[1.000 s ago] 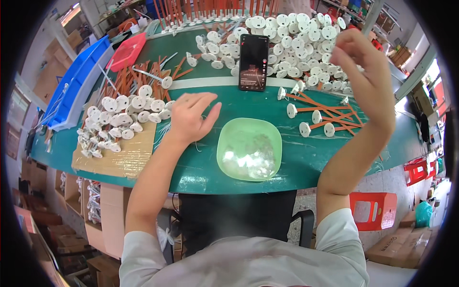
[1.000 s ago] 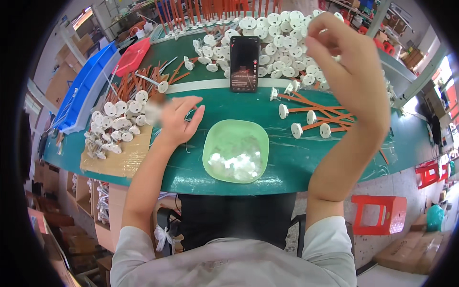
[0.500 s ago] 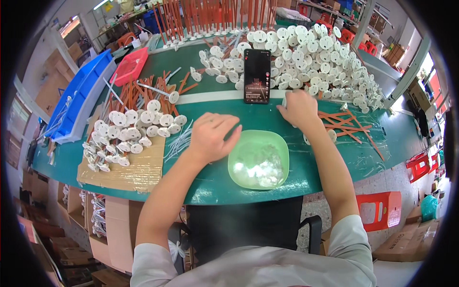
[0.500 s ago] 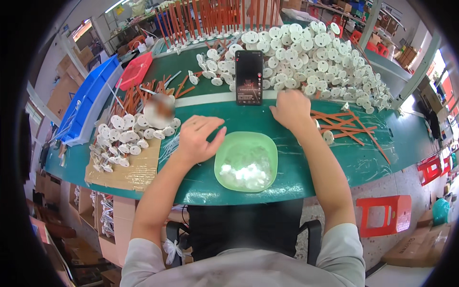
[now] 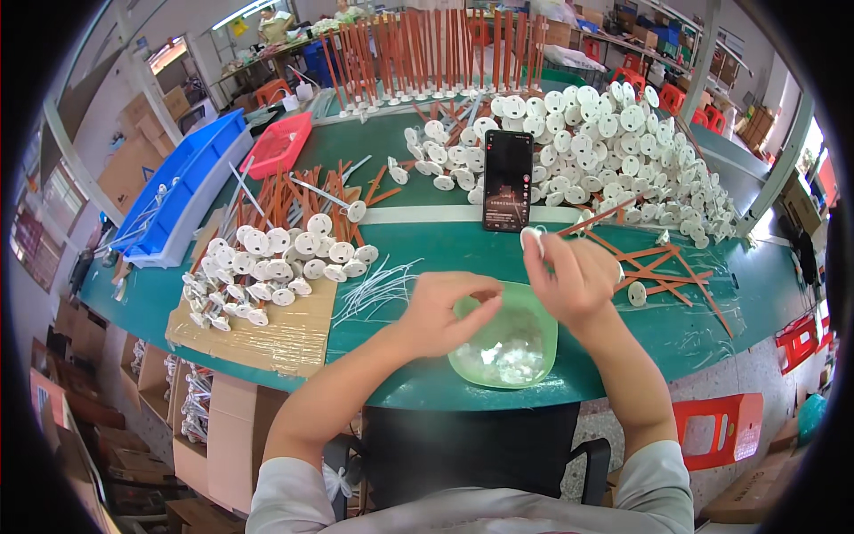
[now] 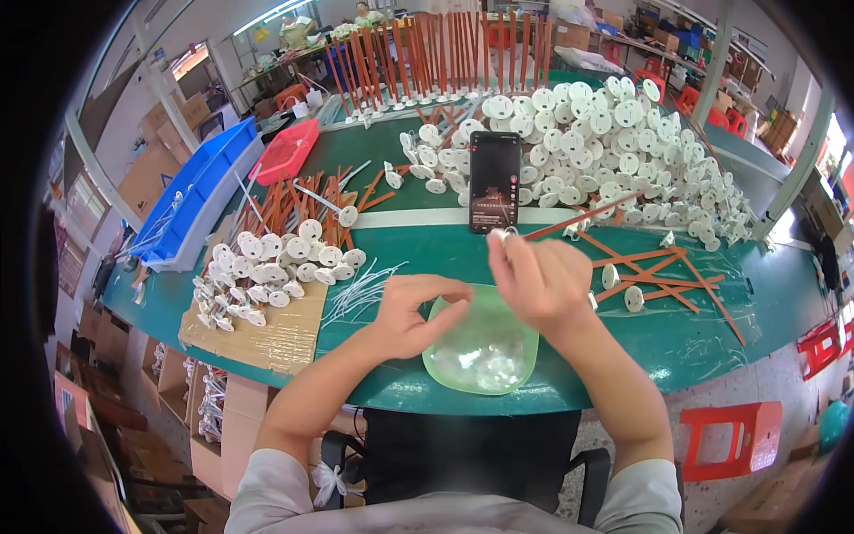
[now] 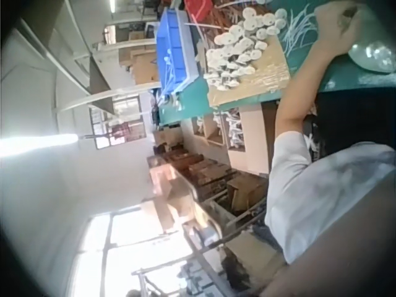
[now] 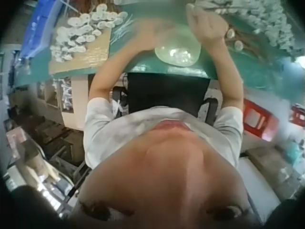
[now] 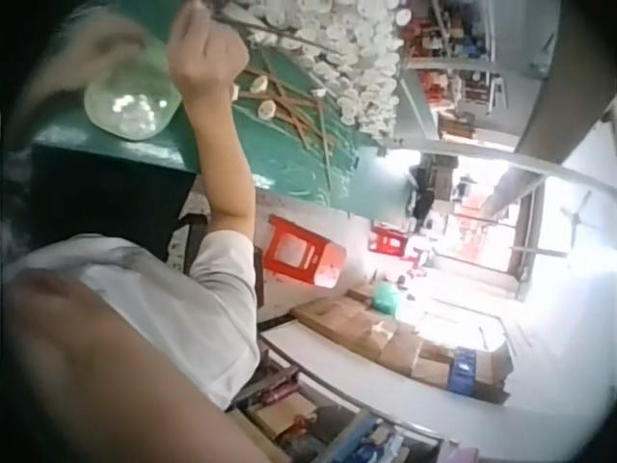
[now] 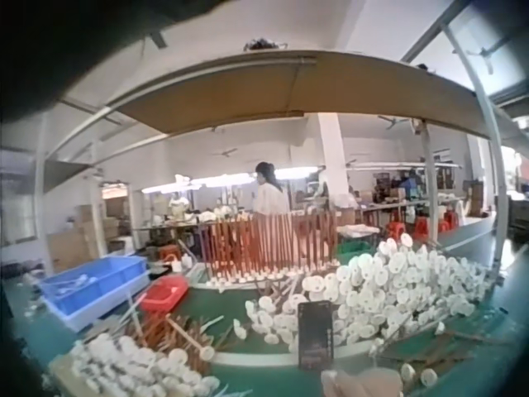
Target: The person repeatedly picks up a white circular plastic component and a strip of LED lights, then uses a thin orange stick to apply a white substance from a green bowl onto the component. The person then attaches the LED strip to the component and places the assembled unit on the table.
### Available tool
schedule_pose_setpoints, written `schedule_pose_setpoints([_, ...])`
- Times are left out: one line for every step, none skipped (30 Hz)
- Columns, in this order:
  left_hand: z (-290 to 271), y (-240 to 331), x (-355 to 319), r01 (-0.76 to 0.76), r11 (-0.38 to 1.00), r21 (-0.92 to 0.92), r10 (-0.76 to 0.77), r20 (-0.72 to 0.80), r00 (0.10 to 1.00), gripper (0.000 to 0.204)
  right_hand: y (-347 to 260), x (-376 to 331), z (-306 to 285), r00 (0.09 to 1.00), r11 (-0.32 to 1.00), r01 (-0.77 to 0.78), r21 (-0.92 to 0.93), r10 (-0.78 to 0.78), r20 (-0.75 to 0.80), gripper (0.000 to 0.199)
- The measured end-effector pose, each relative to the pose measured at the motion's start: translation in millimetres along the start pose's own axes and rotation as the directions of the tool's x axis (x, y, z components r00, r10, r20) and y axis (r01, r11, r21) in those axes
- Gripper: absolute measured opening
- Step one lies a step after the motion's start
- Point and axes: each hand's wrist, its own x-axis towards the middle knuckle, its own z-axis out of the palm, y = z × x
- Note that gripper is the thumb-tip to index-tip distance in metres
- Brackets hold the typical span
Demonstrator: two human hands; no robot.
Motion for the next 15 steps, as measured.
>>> schedule_pose_setpoints([0,5,0,0.091,0.976,-0.198,-0.086,0.034,0.996,0.027,-4,4,-4,0.999,0.998,0.043,0.05,-0.042,-0.03,0.018])
schedule_pose_setpoints([2,10,1,0.183,0.905,-0.383,-0.163,0.084,0.983,0.035,-9,6,-7,0.995,0.991,0.088,0.099,-0.082,-0.062,0.017])
schedule_pose_setpoints([4,13,1,0.27,0.79,-0.551,-0.225,0.149,0.963,0.043,-13,7,-12,0.988,0.981,0.132,0.142,-0.12,-0.093,0.017])
schedule_pose_setpoints([4,0,-4,0.318,0.702,-0.637,-0.176,0.278,0.944,0.063,-19,8,-16,0.98,0.965,0.178,0.191,-0.156,-0.127,0.019])
schedule_pose_setpoints([3,0,-7,0.347,0.611,-0.711,-0.191,0.293,0.937,0.063,-23,9,-15,0.974,0.95,0.203,0.236,-0.171,-0.15,0.02])
schedule_pose_setpoints([6,3,-8,0.372,0.506,-0.779,-0.202,0.312,0.928,0.063,-26,8,-14,0.969,0.934,0.226,0.277,-0.184,-0.167,0.02])
schedule_pose_setpoints([7,4,-9,0.391,0.392,-0.833,-0.21,0.332,0.919,0.063,-28,7,-13,0.963,0.915,0.248,0.318,-0.197,-0.185,0.021])
schedule_pose_setpoints([8,2,-11,0.398,0.345,-0.85,-0.237,0.332,0.913,0.057,-27,2,-9,0.965,0.902,0.244,0.355,-0.191,-0.18,0.026])
schedule_pose_setpoints([7,0,-11,0.382,0.364,-0.85,-0.238,0.312,0.92,0.054,-25,-1,-5,0.966,0.897,0.239,0.372,-0.183,-0.181,0.026])
schedule_pose_setpoints([6,-2,-10,0.366,0.382,-0.849,-0.238,0.292,0.926,0.051,-23,-3,-1,0.968,0.891,0.234,0.389,-0.175,-0.181,0.027])
schedule_pose_setpoints([5,-3,-8,0.349,0.401,-0.847,-0.238,0.272,0.933,0.049,-22,-5,2,0.969,0.884,0.229,0.406,-0.168,-0.182,0.027])
schedule_pose_setpoints([3,-4,-7,0.34,0.422,-0.841,-0.266,0.243,0.933,0.047,-22,-8,6,0.974,0.892,0.207,0.401,-0.15,-0.17,0.028])
schedule_pose_setpoints([1,-4,-6,0.331,0.443,-0.833,-0.293,0.215,0.932,0.046,-22,-10,9,0.979,0.9,0.186,0.394,-0.133,-0.157,0.029])
schedule_pose_setpoints([1,-5,-6,0.323,0.464,-0.825,-0.318,0.185,0.93,0.045,-22,-11,11,0.983,0.908,0.164,0.387,-0.116,-0.144,0.03])
schedule_pose_setpoints([-1,-5,-5,0.312,0.484,-0.817,-0.326,0.162,0.931,0.044,-22,-11,11,0.987,0.913,0.151,0.38,-0.118,-0.109,0.031])
